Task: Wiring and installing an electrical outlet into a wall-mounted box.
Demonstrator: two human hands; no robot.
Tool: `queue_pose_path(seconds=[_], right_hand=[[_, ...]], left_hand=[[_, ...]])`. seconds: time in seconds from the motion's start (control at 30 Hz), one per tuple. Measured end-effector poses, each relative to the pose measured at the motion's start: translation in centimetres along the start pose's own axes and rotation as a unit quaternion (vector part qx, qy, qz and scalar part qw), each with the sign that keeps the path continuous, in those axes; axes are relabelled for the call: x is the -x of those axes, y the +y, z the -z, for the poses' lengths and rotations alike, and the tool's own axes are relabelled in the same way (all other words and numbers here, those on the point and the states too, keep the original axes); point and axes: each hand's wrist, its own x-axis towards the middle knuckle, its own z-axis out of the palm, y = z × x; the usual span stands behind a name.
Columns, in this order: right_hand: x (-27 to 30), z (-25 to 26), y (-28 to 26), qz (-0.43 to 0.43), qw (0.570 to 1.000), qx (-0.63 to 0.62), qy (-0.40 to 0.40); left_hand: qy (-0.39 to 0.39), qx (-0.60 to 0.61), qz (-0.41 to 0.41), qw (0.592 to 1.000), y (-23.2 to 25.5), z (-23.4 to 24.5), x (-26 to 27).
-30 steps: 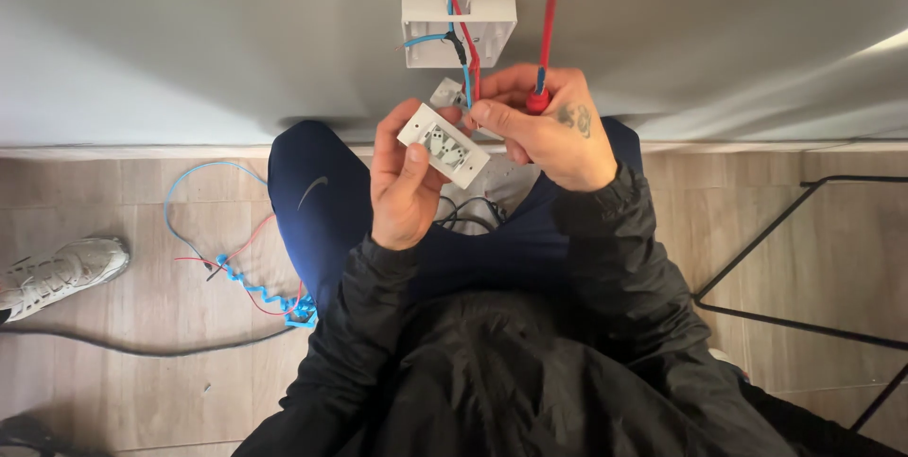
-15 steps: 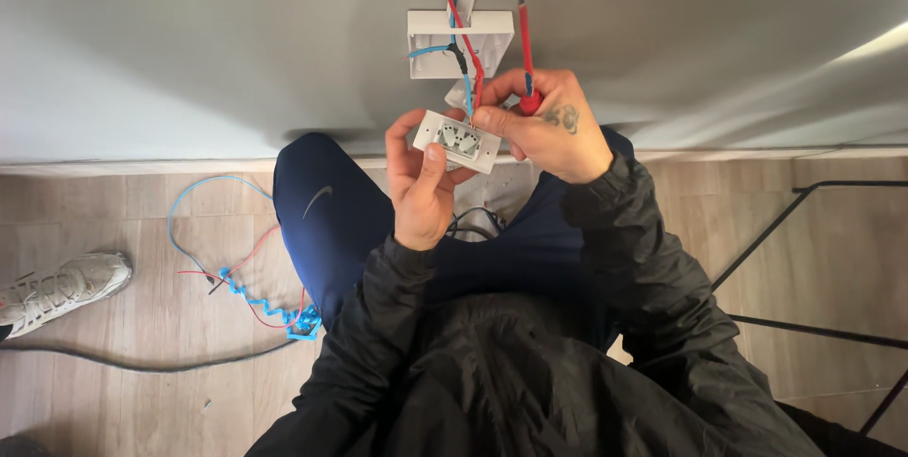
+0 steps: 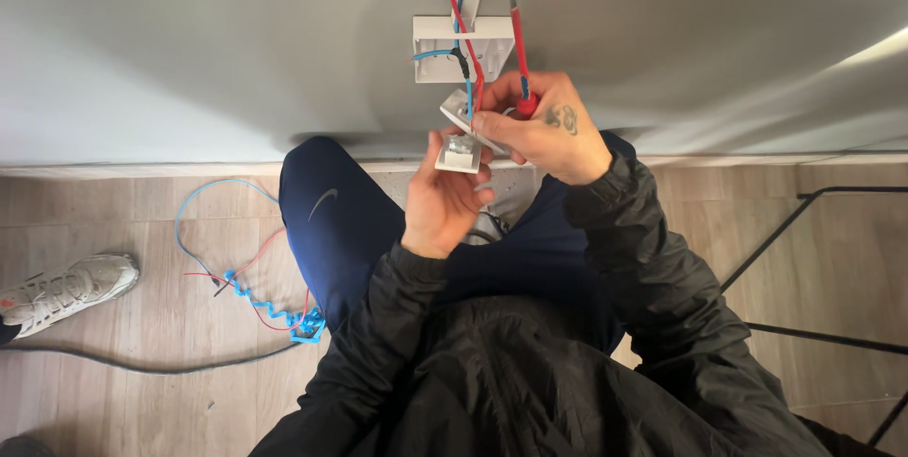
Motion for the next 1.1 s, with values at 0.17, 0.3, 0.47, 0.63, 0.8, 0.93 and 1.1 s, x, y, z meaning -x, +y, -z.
queue_pose_path(seconds=[0.17,0.3,0.47,0.63,0.8,0.93,1.1], right_hand=[[0.2,-0.3,-0.4,-0.012,1.0,-0.029,-0.004],[0.0,-0.3,-0.4,-0.015,0.999,-0.049,-0.009],[-0.2,-0.1,-0.1,-0.016,0.999,-0.047,-0.006],[-0.3,-0.1,0.2,-0.009,0.999,-0.043,-0.007],[-0.5,0.0,0.5,-0.009,0.999,-0.04,-0.005],[-0.5,0.0,0.4,-0.005,0.999,-0.037,-0.009],[-0.4,0.1,0.4,-0.009,0.999,-0.041,-0.011]], left_hand=[[-0.005,0.049,0.068,0.996,0.0,-0.6,-0.2],[0.002,0.048,0.071,0.996,0.0,-0.9,-0.4],[0.0,0.055,0.077,0.996,-0.1,-0.8,-0.6],[0.009,0.055,0.072,0.996,-0.1,-1.1,-0.7],[0.015,0.052,0.072,0.996,0.0,-1.0,-0.7],[0.022,0.042,0.066,0.997,-0.1,-1.0,-0.8],[0.024,0.038,0.062,0.997,-0.2,-1.3,-0.8]])
